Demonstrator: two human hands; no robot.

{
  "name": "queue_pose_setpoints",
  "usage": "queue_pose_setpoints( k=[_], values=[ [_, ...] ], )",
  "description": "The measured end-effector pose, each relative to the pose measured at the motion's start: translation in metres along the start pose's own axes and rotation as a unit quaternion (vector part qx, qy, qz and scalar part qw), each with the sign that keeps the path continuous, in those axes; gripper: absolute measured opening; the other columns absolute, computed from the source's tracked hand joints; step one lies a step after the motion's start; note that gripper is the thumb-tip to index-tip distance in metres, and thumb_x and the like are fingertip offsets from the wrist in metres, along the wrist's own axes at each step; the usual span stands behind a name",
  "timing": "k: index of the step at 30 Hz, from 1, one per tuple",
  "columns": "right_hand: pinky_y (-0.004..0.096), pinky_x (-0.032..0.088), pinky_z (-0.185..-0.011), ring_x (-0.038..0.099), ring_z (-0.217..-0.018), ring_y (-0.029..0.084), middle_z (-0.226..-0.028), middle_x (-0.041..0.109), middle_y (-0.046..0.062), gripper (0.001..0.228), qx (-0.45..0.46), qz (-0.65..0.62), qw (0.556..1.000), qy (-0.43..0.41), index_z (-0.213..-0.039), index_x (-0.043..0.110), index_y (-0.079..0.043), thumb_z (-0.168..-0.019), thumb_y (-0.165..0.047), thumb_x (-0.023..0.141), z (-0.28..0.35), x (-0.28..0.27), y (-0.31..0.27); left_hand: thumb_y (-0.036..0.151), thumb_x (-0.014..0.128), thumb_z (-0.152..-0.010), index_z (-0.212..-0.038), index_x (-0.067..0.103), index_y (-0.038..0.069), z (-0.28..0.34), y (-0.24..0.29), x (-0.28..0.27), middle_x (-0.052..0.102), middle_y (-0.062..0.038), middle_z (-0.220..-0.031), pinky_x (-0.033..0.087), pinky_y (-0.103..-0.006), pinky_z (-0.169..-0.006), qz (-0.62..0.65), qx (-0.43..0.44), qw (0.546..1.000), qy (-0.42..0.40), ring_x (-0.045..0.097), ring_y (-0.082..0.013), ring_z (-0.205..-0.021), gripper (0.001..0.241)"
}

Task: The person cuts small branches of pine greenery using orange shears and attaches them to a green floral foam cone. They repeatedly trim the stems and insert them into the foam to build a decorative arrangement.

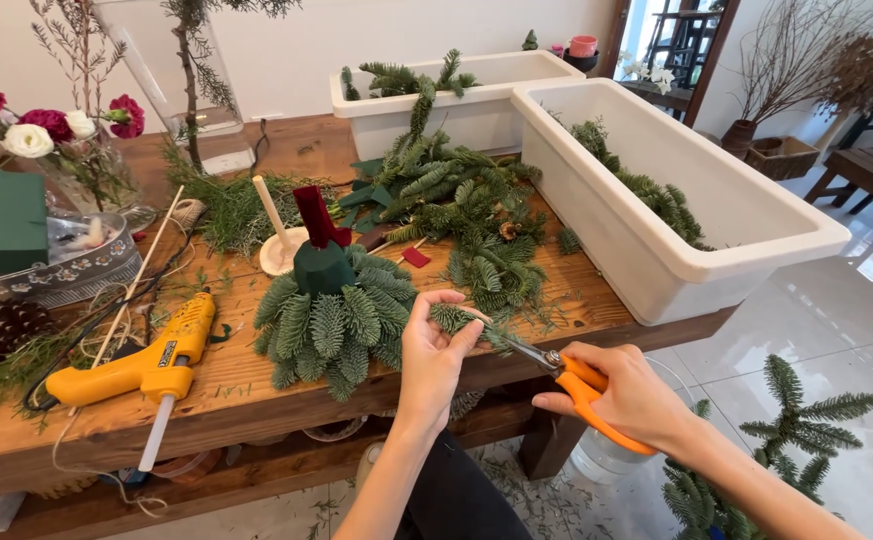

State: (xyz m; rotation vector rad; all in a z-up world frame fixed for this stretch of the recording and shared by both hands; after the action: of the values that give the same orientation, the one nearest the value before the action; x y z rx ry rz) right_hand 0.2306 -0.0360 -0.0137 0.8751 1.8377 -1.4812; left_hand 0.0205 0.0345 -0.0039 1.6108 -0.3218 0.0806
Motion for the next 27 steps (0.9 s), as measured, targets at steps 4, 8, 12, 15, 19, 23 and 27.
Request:
queue_pose_setpoints(
  k=[4,8,12,15,19,23,27],
  values=[
    [0.028,0.025,-0.052,0.021,-0.059,0.015,-0.052,0.03,-0.001,0.055,0.009,0.002,1.0,0.001,-0.067,0.053,-0.012,-0.075,-0.049,0.091,0.0,-0.002,0.014,-0.004,0.068,-0.087,-0.108,0.057,0.01,-0.002,-0.002,0.001,0.058,-0.007,-0.097,0.068,-0.0338,-0.071,0.005,0.005,1.0,-0.018,0.037,-0.0083,-0.058,0.027],
    [0.024,0.031,-0.045,0.033,-0.054,0.007,-0.067,0.041,-0.003,0.04,0.058,-0.238,0.949,-0.2,-0.093,0.059,-0.01,-0.085,-0.048,0.068,0.004,0.003,0.031,-0.001,0.069,-0.085,-0.109,0.057,0.013,-0.01,-0.002,-0.008,0.064,-0.003,-0.112,0.042,-0.023,-0.062,-0.046,0.07,0.996,-0.008,0.044,-0.0086,-0.069,0.03],
    [0.023,0.028,-0.045,0.033,-0.059,0.008,-0.073,0.042,-0.002,0.045,0.056,-0.339,0.893,-0.29,-0.102,0.056,-0.01,-0.085,-0.051,0.059,0.014,-0.003,0.008,-0.002,0.066,-0.089,-0.109,0.055,0.014,-0.008,0.004,0.001,0.072,-0.005,-0.098,0.042,-0.0233,-0.059,-0.044,0.115,0.99,-0.067,0.044,-0.0082,-0.065,0.027],
    [0.021,0.029,-0.042,0.034,-0.058,0.008,-0.077,0.043,-0.001,0.049,0.059,-0.333,0.896,-0.286,-0.102,0.055,-0.01,-0.088,-0.057,0.051,0.009,0.001,0.015,-0.002,0.067,-0.088,-0.107,0.055,0.014,-0.007,0.003,0.009,0.075,-0.005,-0.096,0.041,-0.0225,-0.058,-0.044,0.105,0.99,-0.079,0.04,-0.008,-0.062,0.027],
    [0.021,0.028,-0.041,0.035,-0.057,0.009,-0.076,0.045,0.0,0.049,0.052,-0.328,0.901,-0.279,-0.102,0.057,-0.008,-0.09,-0.055,0.049,0.009,-0.005,0.007,0.001,0.069,-0.087,-0.109,0.059,0.014,-0.01,-0.003,0.012,0.062,0.0,-0.111,0.042,-0.0216,-0.059,-0.075,0.087,0.991,-0.06,0.042,-0.0068,-0.064,0.028],
    [0.022,0.027,-0.042,0.03,-0.052,0.009,-0.067,0.041,0.0,0.051,0.042,-0.354,0.895,-0.267,-0.091,0.057,-0.006,-0.089,-0.056,0.053,0.01,-0.009,0.004,-0.002,0.068,-0.087,-0.109,0.058,0.014,-0.011,-0.005,0.013,0.067,-0.002,-0.106,0.042,-0.0221,-0.062,-0.065,0.098,0.99,-0.073,0.045,-0.0076,-0.07,0.029],
    [0.025,0.022,-0.044,0.025,-0.05,0.01,-0.061,0.035,-0.001,0.049,0.07,-0.341,0.906,-0.241,-0.077,0.053,-0.008,-0.086,-0.056,0.062,0.01,-0.014,-0.001,-0.002,0.068,-0.087,-0.107,0.058,0.014,-0.014,-0.007,0.014,0.071,-0.002,-0.101,0.044,-0.0247,-0.069,-0.068,0.103,0.989,-0.082,0.051,-0.0104,-0.081,0.028]
  ],
)
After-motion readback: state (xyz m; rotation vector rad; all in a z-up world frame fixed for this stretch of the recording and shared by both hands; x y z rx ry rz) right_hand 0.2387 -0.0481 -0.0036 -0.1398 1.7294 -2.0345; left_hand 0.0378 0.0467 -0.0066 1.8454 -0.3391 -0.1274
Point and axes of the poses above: each hand's wrist, its own z-axis away from the middle knuckle, its own x-axis out of the palm, y = z × x, the point moved 3 cm from there along -z, towards the middle knuckle
